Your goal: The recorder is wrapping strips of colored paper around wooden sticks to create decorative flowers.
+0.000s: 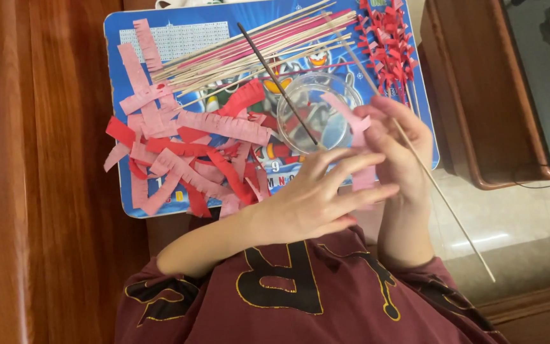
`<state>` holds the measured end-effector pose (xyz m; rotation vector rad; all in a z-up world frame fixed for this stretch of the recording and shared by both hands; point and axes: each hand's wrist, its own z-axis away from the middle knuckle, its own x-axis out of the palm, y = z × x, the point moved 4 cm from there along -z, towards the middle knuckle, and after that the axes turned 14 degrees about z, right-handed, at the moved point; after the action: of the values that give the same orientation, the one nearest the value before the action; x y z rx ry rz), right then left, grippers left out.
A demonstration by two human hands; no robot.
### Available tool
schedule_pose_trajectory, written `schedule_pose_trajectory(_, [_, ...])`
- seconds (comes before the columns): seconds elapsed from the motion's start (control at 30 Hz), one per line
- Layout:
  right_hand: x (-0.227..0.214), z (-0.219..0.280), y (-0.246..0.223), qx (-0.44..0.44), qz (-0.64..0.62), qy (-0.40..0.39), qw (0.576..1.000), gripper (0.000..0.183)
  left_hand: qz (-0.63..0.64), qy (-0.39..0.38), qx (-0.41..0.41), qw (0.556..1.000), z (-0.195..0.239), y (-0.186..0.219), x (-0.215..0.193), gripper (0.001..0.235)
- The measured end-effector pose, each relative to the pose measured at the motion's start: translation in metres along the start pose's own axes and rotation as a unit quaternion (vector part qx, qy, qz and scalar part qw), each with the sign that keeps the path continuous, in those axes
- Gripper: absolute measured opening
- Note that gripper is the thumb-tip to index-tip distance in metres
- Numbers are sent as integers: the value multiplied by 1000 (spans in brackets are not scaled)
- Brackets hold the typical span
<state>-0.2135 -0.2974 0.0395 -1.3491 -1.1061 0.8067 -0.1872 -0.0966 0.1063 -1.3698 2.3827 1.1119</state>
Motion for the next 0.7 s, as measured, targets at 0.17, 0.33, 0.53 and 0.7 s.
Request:
schedule_pose_trajectory(0.17, [5, 6, -5, -46, -2, 24, 999, 45, 203, 148, -161, 954, 28, -59, 5, 27])
schedule_pose_trajectory(0.33, [13, 13, -7, -83, 124, 32, 988, 42, 500, 271, -321, 757, 21, -113, -9, 26])
schedule_pose_trajectory(0.53, [21, 12, -12, -165, 229, -4, 959, 35, 540, 288, -322, 723, 4, -125, -8, 27])
schedule_pose_trajectory(0.7, [17, 8, -14, -215, 213, -44, 952, 37, 558, 328, -262, 716, -4, -135, -16, 22])
